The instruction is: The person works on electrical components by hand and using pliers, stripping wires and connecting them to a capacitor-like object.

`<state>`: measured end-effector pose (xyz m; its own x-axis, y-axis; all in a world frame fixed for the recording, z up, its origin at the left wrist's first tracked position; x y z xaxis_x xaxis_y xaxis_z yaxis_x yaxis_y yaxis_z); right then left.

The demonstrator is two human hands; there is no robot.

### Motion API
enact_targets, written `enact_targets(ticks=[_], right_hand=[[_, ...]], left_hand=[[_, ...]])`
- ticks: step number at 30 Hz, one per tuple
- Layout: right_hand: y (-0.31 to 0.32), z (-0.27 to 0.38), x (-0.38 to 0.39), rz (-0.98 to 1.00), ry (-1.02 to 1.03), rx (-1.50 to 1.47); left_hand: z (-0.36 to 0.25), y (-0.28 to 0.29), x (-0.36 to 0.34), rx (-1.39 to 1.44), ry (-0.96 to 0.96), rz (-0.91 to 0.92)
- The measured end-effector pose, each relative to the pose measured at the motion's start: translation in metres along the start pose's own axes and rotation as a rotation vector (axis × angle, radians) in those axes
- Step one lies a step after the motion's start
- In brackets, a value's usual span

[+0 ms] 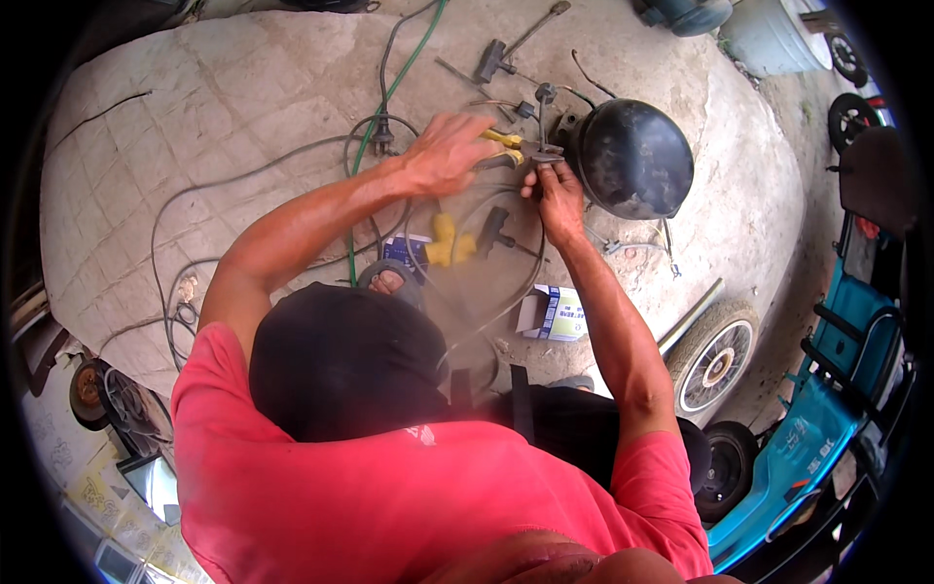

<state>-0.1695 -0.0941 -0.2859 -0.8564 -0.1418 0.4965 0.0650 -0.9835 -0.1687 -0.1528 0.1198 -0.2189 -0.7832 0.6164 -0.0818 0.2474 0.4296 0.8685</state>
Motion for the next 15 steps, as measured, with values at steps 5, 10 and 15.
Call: enact_targets(ticks=[5, 10, 15], right_hand=[[0.002, -0.003, -0.002, -0.001, 0.000, -0.009], [0.002, -0.006, -0.004, 0.005, 0.002, -0.020], [0.002, -0.005, -0.003, 0.008, 0.011, -0.014]], left_hand=[[0.002, 0.001, -0.002, -0.024, 0.000, 0.020], [0.002, 0.002, -0.006, -0.004, 0.010, 0.043], [0.002, 0.004, -0.012, 0.066, 0.119, 0.066]])
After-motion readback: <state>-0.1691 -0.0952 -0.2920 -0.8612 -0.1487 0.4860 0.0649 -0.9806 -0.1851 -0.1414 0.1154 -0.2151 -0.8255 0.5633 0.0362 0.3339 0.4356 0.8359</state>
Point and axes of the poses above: each hand's wrist, its own x-axis away from the middle knuckle, its own y-axis out of the back of the hand, z = x × y, the point moved 3 cm from there along -x, towards the middle knuckle, and after that the axes turned 3 degrees about x, right-handed, at the moved point
